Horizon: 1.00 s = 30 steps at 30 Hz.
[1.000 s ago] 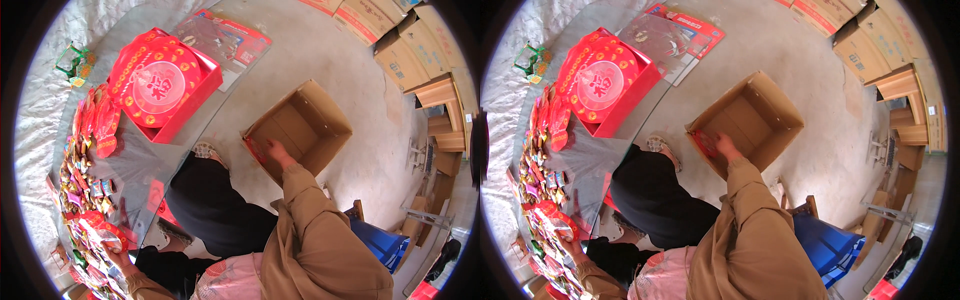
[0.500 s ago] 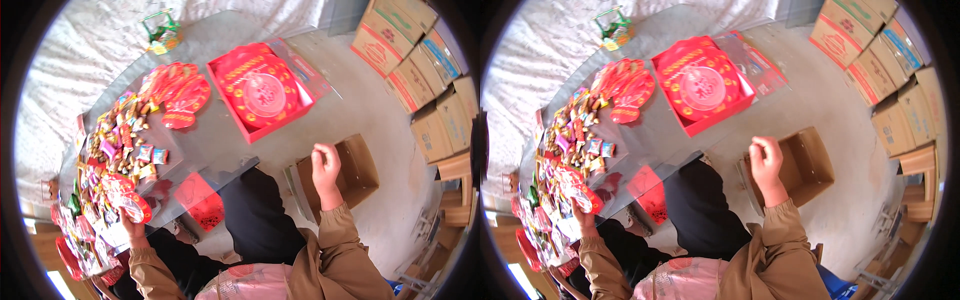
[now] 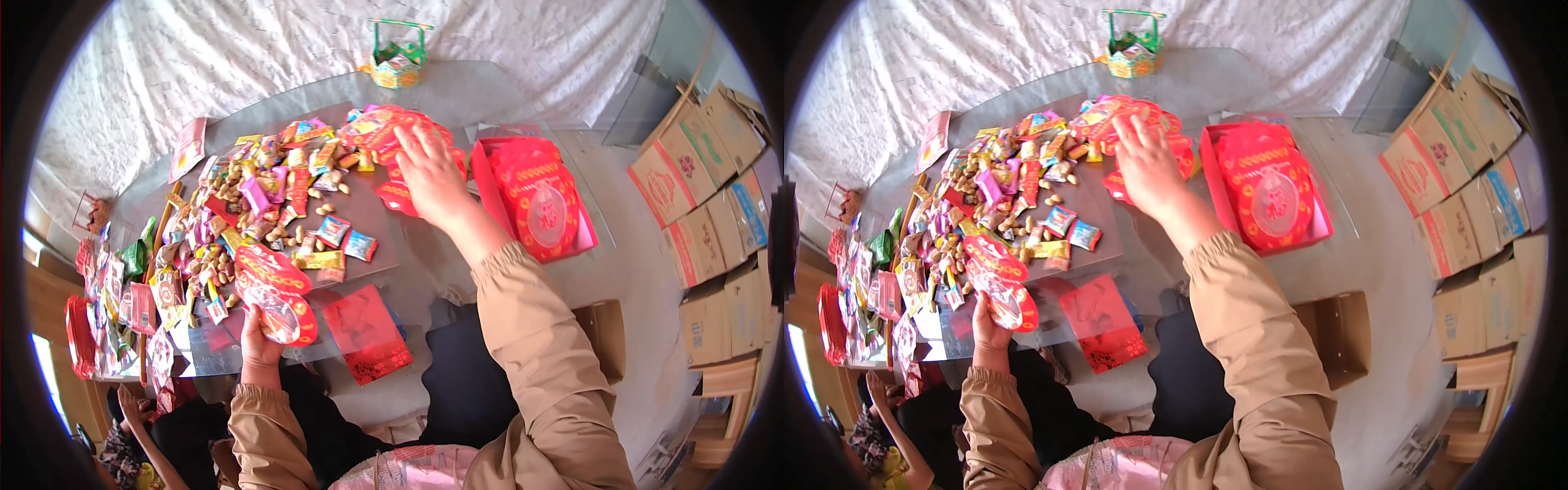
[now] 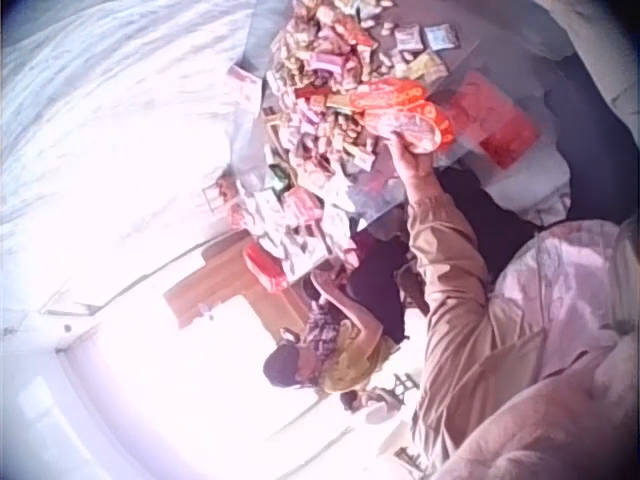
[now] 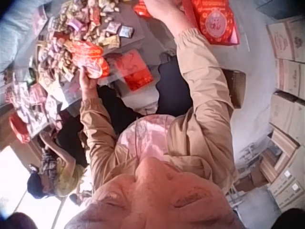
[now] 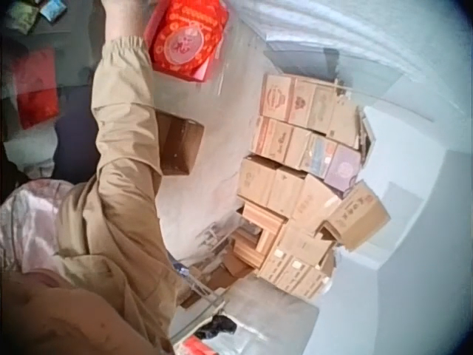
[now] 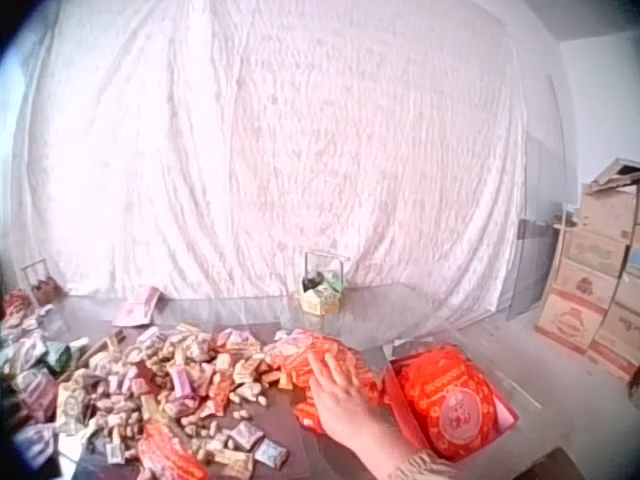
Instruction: Picking up various wrapped snacks and peanuts from a table and placing them into a small red decorative bag, then putting the bag into a cardboard box.
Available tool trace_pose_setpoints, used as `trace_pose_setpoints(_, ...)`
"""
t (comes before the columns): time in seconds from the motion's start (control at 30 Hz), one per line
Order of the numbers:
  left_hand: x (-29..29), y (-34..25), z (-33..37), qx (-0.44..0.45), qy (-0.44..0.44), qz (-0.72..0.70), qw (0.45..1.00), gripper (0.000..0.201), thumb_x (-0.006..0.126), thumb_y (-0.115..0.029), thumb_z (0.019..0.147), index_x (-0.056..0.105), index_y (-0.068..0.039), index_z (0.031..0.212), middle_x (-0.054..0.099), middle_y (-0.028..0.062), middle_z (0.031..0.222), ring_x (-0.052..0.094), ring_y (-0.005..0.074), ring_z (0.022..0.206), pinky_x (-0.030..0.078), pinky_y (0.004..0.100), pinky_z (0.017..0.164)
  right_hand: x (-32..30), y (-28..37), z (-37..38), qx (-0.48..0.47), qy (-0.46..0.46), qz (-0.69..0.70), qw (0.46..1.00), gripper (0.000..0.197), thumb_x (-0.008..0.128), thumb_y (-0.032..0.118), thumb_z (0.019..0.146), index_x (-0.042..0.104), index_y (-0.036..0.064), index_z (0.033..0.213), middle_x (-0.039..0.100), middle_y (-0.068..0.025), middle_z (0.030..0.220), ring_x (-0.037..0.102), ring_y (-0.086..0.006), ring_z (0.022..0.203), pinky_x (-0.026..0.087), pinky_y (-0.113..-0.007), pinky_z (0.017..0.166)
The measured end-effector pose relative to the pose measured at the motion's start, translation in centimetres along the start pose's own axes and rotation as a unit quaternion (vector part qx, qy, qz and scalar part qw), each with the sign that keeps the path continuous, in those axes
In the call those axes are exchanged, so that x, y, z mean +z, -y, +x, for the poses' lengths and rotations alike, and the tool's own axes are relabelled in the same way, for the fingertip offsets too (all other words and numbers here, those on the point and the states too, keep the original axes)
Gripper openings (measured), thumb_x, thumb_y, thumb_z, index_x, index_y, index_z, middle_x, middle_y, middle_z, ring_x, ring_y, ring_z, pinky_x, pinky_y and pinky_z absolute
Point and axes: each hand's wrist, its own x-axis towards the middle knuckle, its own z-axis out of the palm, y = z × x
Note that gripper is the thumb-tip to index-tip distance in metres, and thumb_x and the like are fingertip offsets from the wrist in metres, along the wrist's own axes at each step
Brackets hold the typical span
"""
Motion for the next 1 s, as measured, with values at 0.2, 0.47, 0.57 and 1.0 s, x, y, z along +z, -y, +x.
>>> trace_pose_setpoints(0.2,1.8,0.3,-0.1,0.0,0.019,0.008,1.0,0.066,0.071,-0.029,0.097,0.042,-0.005,0.15,0.059,0.0138,0.144,0.059,0.0338,0.13,0.046,0.0537,0.112,4.8,-2.1,5.3,0.019,0.177,-0.078,0.981,0.036,0.049,0.019,0.099,0.069,0.006,0.126,0.044,-0.0089,0.16,0.028,-0.0317,0.155,0.014,-0.06,0.126)
trace_pose_setpoints(0.47,1.3,0.4,-0.2,-0.002,0.014,0.014,1.0,0.065,0.072,-0.027,0.097,0.042,-0.005,0.15,0.059,0.0143,0.142,0.06,0.0331,0.128,0.049,0.0525,0.109,-8.6,-3.5,6.7,0.013,-0.153,0.04,0.987,0.028,0.069,0.009,0.086,0.071,0.0024,0.113,0.068,-0.0135,0.116,0.061,-0.0312,0.116,0.043,-0.051,0.108)
trace_pose_setpoints(0.57,0.8,0.6,0.2,-0.001,0.016,0.02,1.0,0.057,0.069,-0.028,0.099,0.047,-0.006,0.147,0.061,0.0116,0.139,0.06,0.0317,0.127,0.048,0.0517,0.11,-18.1,-4.0,1.9,0.081,-0.209,0.148,0.963,0.03,0.067,-0.002,0.088,0.069,-0.0007,0.118,0.069,-0.0155,0.118,0.066,-0.0335,0.109,0.052,-0.038,0.095)
trace_pose_setpoints(1.0,-3.9,-2.0,2.1,-0.025,0.076,0.054,0.995,0.049,0.06,-0.039,0.104,0.056,-0.007,0.141,0.064,0.01,0.138,0.06,0.0281,0.128,0.044,0.0494,0.113,-30.2,-6.6,-37.5,0.529,-0.099,0.119,0.834,0.035,0.06,-0.005,0.093,0.067,-0.0007,0.127,0.07,-0.0137,0.117,0.068,-0.0225,0.109,0.052,-0.034,0.096)
